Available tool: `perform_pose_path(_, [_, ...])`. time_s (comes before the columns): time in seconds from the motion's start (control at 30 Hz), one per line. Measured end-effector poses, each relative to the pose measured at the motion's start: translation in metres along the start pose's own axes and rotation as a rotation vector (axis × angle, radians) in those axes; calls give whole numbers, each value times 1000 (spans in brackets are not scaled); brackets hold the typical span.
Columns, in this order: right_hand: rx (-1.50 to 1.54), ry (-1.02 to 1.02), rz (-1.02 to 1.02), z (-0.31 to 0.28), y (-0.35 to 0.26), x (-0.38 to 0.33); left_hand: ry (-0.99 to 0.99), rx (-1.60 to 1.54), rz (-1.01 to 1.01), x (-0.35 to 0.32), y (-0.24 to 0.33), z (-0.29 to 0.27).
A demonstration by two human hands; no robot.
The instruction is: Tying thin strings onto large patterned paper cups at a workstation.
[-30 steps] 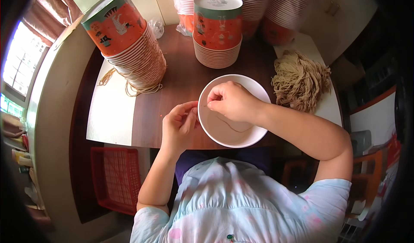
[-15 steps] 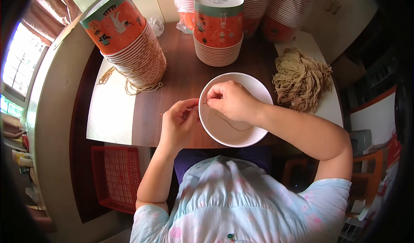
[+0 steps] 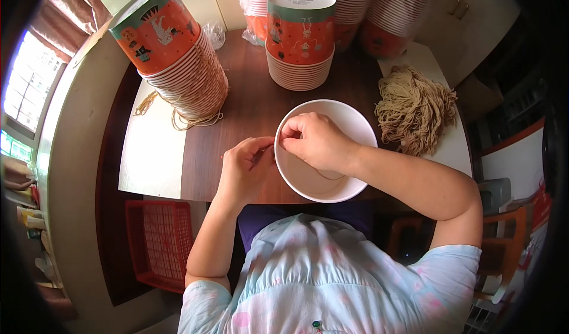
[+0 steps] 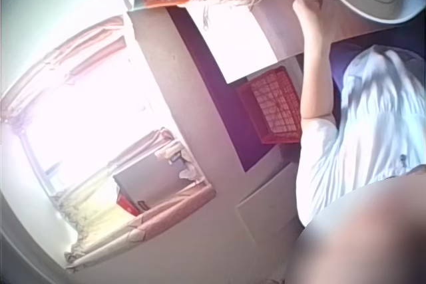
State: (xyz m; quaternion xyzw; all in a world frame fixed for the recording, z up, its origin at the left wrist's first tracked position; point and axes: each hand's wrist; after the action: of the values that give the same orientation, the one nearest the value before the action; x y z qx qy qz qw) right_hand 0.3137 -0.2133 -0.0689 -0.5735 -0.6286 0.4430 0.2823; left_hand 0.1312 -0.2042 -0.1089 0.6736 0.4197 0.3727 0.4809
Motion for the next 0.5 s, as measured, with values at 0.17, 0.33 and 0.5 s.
perform_pose_path(0.17, [-60,-8,-4,-1,-2,-1,-10,46,-12,1,3,-2])
perform_pose_path(0.33, [-66,-82,30,-5,0,-2,42,240,164,-2,5,1])
perform_pose_path(0.5, [45,-295,124,-19,0,-4,109,-47,9,-12,-16,3])
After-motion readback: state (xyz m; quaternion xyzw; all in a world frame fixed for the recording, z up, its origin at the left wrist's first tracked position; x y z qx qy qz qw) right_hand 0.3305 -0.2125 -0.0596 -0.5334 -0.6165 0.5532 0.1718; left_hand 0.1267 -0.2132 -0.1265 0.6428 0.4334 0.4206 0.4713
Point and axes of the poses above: each hand's wrist, its own x-axis towards the middle knuckle, its own z-axis out of the palm, y = z × x, and after that the axes turned 1 degree about -y, right-handed
